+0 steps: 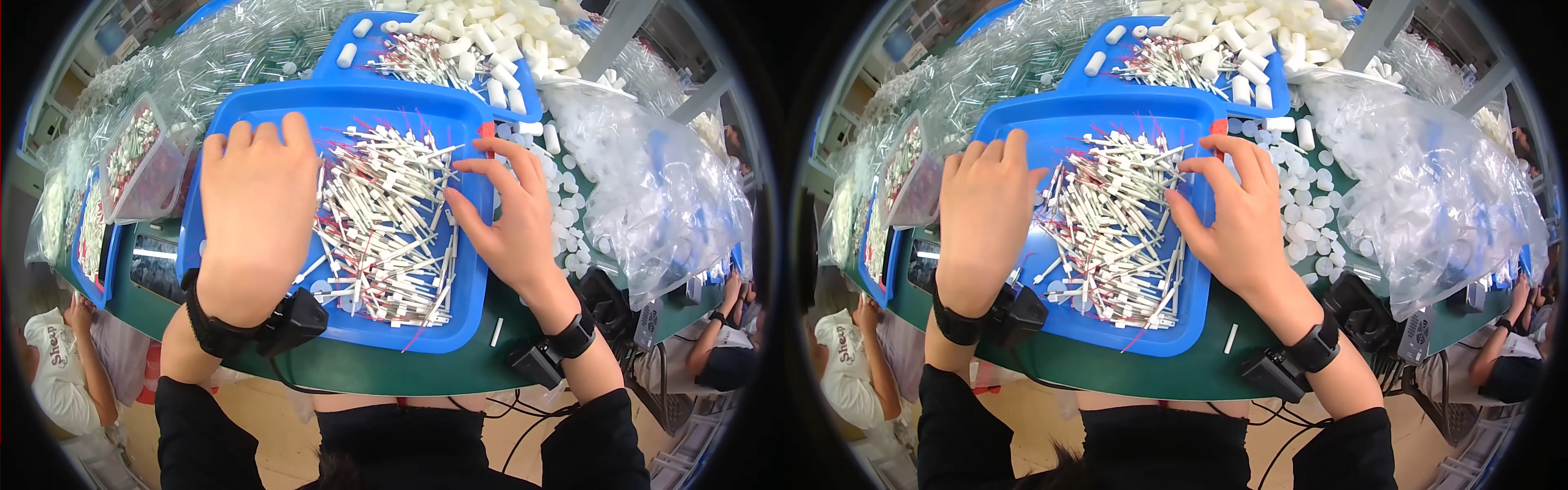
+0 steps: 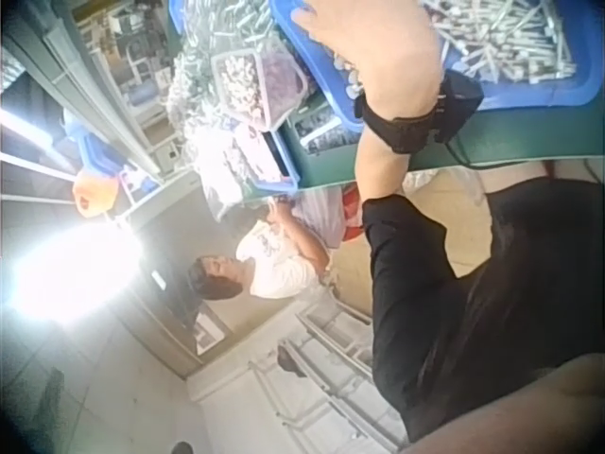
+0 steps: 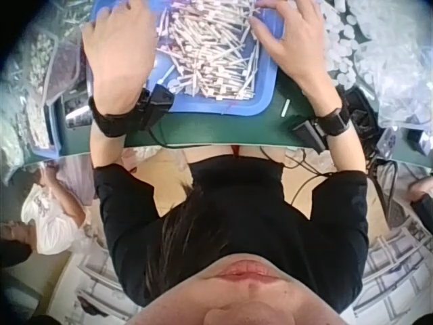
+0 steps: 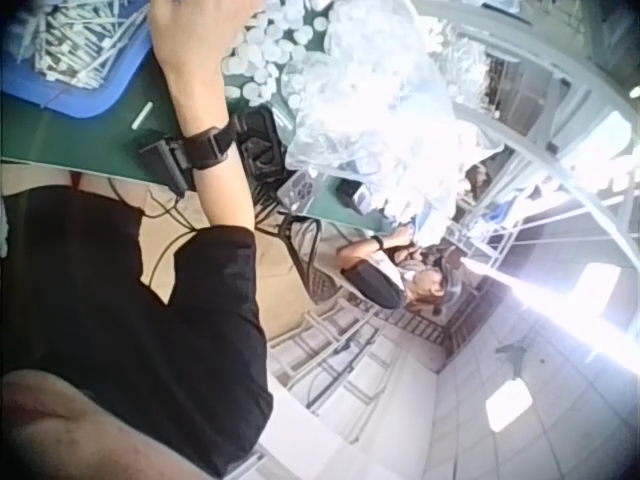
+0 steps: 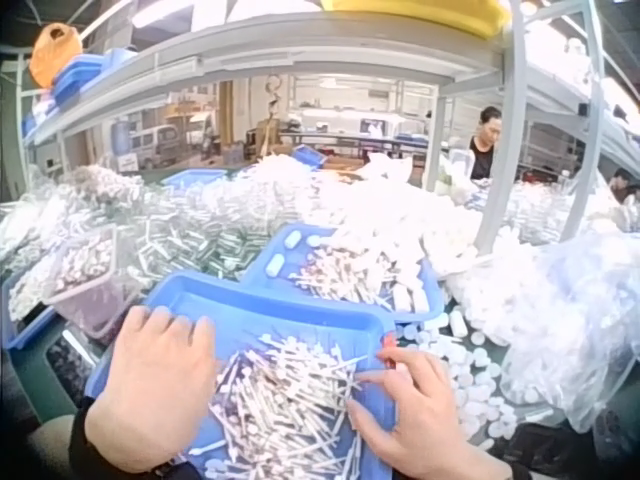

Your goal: The person is manually assembling small plastic medical components, specifically joining a thin tube/connector into a white plastic cap or valve part on a factory assembly line.

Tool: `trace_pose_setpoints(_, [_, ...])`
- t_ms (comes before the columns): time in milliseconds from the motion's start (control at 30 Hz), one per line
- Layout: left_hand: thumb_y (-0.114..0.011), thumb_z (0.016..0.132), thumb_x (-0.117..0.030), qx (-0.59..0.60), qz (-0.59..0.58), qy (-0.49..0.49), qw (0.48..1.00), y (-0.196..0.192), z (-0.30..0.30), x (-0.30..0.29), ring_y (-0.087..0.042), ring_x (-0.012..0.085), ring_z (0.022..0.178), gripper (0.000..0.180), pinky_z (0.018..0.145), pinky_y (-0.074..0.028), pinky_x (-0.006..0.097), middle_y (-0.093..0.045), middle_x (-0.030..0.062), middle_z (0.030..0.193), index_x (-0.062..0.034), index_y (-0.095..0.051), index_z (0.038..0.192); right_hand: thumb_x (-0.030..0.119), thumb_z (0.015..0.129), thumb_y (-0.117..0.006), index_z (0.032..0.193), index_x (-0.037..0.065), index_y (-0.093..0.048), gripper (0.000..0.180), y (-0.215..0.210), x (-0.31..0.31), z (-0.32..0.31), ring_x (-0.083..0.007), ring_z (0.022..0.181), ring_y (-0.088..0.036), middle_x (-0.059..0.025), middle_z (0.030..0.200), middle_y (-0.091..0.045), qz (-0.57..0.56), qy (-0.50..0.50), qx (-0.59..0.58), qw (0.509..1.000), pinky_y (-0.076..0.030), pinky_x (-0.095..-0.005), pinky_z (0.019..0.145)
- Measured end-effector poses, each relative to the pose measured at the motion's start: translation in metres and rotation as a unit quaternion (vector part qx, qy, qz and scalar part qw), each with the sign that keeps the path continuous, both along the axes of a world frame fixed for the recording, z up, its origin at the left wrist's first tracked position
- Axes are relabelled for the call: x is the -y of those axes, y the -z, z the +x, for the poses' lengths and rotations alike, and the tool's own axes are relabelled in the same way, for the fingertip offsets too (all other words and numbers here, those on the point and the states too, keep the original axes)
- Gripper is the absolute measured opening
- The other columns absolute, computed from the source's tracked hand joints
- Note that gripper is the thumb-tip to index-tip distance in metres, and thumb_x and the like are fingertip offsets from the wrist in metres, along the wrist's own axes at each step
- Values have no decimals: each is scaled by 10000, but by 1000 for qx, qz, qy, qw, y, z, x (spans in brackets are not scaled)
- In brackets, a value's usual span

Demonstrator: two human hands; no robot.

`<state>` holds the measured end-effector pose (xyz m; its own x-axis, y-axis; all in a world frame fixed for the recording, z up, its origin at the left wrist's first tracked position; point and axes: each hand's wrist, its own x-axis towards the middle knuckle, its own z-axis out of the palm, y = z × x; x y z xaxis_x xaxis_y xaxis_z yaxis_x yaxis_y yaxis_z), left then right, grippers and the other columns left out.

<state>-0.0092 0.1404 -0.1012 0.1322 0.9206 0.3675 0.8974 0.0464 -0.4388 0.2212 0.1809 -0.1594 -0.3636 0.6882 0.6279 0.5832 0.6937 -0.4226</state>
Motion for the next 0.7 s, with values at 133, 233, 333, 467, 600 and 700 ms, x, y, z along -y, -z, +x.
trace_pose_setpoints(133, [-675, 832, -163, 167, 36, 166, 971, 6, 22, -5, -576, 272, 780, 252, 705, -424, 366, -616, 105, 820, -48, -561, 1025, 103, 750, -726, 894, 46, -678, 163, 2, 0, -5, -298, 1044, -527, -101, 1136, -585, 2, 68, 32, 997, -420, -388, 901])
trace_pose_setpoints(233, [-651, 854, -124, 396, -46, 283, 872, 6, 38, 0, -592, 217, 752, 223, 636, -431, 309, -615, 100, 803, -29, -571, 1039, 79, 751, -711, 869, 33, -660, 136, 4, -1, -4, -293, 1013, -537, -115, 1107, -579, -15, 67, 4, 998, -427, -376, 875])
trace_pose_setpoints(333, [-609, 894, -100, 566, -227, 229, 759, -4, 42, 3, -577, 125, 709, 162, 592, -421, 249, -622, 86, 795, -7, -578, 1023, 59, 767, -686, 858, 27, -636, 108, 1, 0, -1, -285, 980, -549, -128, 1064, -573, -74, 53, -95, 991, -429, -354, 855])
trace_pose_setpoints(467, [-515, 975, -185, 668, -289, 152, 669, 2, 43, -5, -523, 69, 683, 228, 631, -426, 216, -638, 45, 819, 15, -602, 1039, 75, 806, -663, 862, 26, -626, 83, 2, 1, 6, -241, 965, -565, -117, 1034, -574, -214, -20, -336, 917, -422, -319, 846])
trace_pose_setpoints(600, [-411, 1023, -227, 763, -161, 278, 561, 24, 47, -16, -517, 89, 692, 330, 685, -450, 223, -643, 43, 890, 30, -615, 1056, 88, 815, -664, 883, 23, -623, 103, -3, 6, 8, -218, 959, -557, -104, 1024, -573, -99, -79, -188, 974, -425, -321, 829])
trace_pose_setpoints(700, [-396, 1026, -197, 763, -186, 285, 550, 24, 41, -16, -580, 119, 822, 317, 766, -469, 250, -648, 78, 924, 39, -605, 1057, 79, 814, -651, 942, 35, -625, 137, -3, 0, 11, -228, 897, -554, -99, 988, -576, -132, -66, -213, 966, -429, -331, 801])
